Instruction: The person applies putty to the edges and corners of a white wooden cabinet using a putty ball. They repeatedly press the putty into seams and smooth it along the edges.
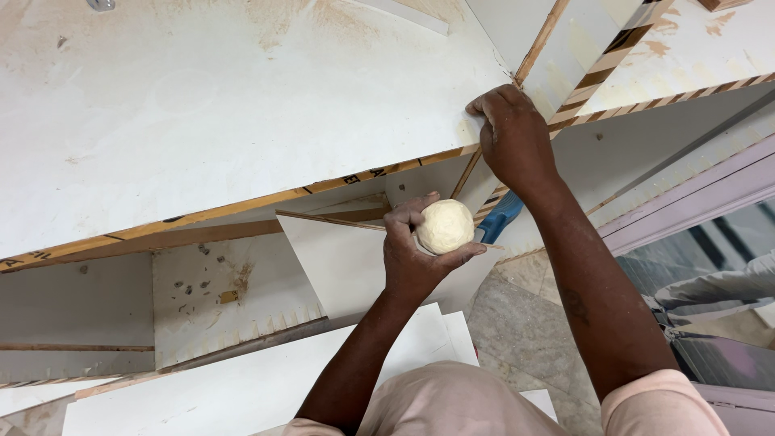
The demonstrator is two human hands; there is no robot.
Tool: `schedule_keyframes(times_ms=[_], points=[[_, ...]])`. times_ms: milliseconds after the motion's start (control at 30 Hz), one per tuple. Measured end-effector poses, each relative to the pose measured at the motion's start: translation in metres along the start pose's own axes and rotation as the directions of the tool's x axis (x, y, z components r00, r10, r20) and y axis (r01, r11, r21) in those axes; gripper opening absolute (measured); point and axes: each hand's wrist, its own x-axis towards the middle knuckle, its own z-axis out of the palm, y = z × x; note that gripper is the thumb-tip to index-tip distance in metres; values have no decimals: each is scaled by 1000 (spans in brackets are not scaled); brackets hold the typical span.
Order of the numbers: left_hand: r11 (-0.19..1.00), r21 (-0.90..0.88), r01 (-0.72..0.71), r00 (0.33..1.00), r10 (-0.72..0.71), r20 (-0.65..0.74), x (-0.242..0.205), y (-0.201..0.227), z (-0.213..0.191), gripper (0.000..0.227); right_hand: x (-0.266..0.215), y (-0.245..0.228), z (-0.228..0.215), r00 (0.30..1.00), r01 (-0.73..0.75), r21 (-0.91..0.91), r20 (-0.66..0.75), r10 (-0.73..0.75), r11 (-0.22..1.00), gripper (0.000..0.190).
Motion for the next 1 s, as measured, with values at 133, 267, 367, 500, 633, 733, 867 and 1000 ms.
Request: schedule_keyframes(times_ms=[133,267,367,500,633,733,867,1000], points=[[993,117,1,998,-8,60,4,8,-4,99,1,-2,-2,1000,18,6,9,-18,1000,23],[995,80,-67,997,65,32,5,7,-2,92,3,-4,-3,999,-14,-37,34,15,999,21],[1000,6,-4,1000,4,29,2,3,-3,88,4,-1,-5,996,-50,-33,72,52,998,17],[990,-101,97,995,-94,35,5,4,-3,87,10,4,-10,993,83,-36,83,-80,996,13],[952,-87,294,953,-285,108,10,9,-11,81,14,-4,-7,970,221,-358,174,-168,907,11],[931,-177,319,945,-299,129,11,10,-15,71,15,-5,-6,952,293,-486,223,-208,823,13],[817,-339,467,884,-418,211,8,6,-15,71,13,-3,-9,964,255,-353,161,-211,900,10],[701,-490,518,855,-450,259,4,-11,-10,82,4,5,-17,994,48,-50,99,-43,998,14]])
